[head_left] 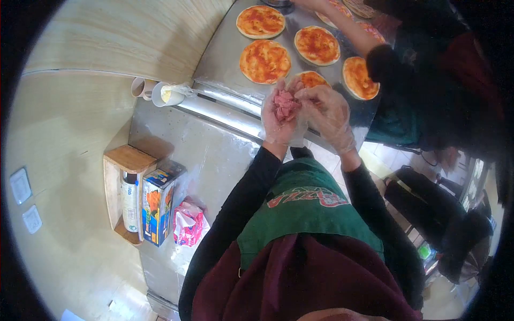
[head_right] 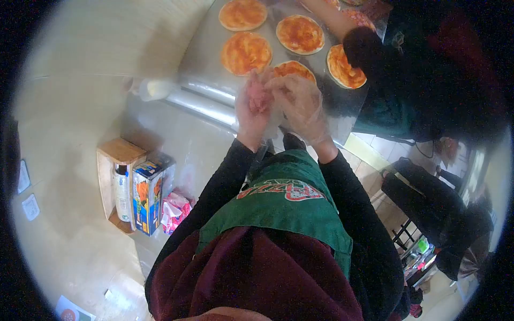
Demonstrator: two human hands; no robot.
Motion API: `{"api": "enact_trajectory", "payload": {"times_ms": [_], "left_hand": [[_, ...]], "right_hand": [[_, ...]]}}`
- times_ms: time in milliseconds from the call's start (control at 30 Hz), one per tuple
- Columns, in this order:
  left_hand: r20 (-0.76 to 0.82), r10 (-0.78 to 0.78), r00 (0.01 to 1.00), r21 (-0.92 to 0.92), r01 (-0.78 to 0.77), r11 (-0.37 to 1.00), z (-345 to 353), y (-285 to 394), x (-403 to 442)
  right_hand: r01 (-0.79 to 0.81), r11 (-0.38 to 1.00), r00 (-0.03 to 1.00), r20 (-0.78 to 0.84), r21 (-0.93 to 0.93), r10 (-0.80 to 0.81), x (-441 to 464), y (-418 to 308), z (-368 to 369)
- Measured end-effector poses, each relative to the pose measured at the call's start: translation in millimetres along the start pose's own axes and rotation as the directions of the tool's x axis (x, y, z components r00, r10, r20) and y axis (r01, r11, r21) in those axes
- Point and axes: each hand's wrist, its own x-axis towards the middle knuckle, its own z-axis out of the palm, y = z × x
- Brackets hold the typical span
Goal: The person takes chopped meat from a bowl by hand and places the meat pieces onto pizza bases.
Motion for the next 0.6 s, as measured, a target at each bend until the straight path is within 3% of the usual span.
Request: {"api": "enact_trajectory", "payload": {"times_ms": [233,333,400,433,500,533,600], "left_hand": [[-0.023,-0.007,1.000,0.045,0.008,0.999,9,-2,-4],[-0.068,0.008,0.998,0.162,0.003,0.987,11,-2,-13],[0.054,-0.048,0.997,0.030,0.046,0.998,1,-3,-14],[0.208,-0.086,0.974,-0.153,0.119,0.981,-20,-5,-9],[0.397,-0.100,0.912,-0.347,0.250,0.904,-43,-8,-8],[0.436,-0.107,0.894,-0.373,0.287,0.882,-43,-8,-10],[0.262,-0.135,0.955,-0.235,0.199,0.951,-43,-11,-16]], "right_hand": [[-0.089,0.992,0.996,-0.011,0.092,0.090,-1,3,5],[-0.338,0.836,0.939,0.094,0.432,0.331,-5,12,10],[-0.462,0.697,0.884,0.222,0.549,0.411,-4,11,5],[-0.519,0.615,0.851,0.289,0.594,0.439,-5,12,3],[-0.566,0.538,0.822,0.376,0.624,0.428,-8,18,1],[-0.587,0.500,0.807,0.416,0.637,0.418,-9,22,1],[-0.560,0.619,0.827,0.424,0.551,0.371,-18,38,8]]}}
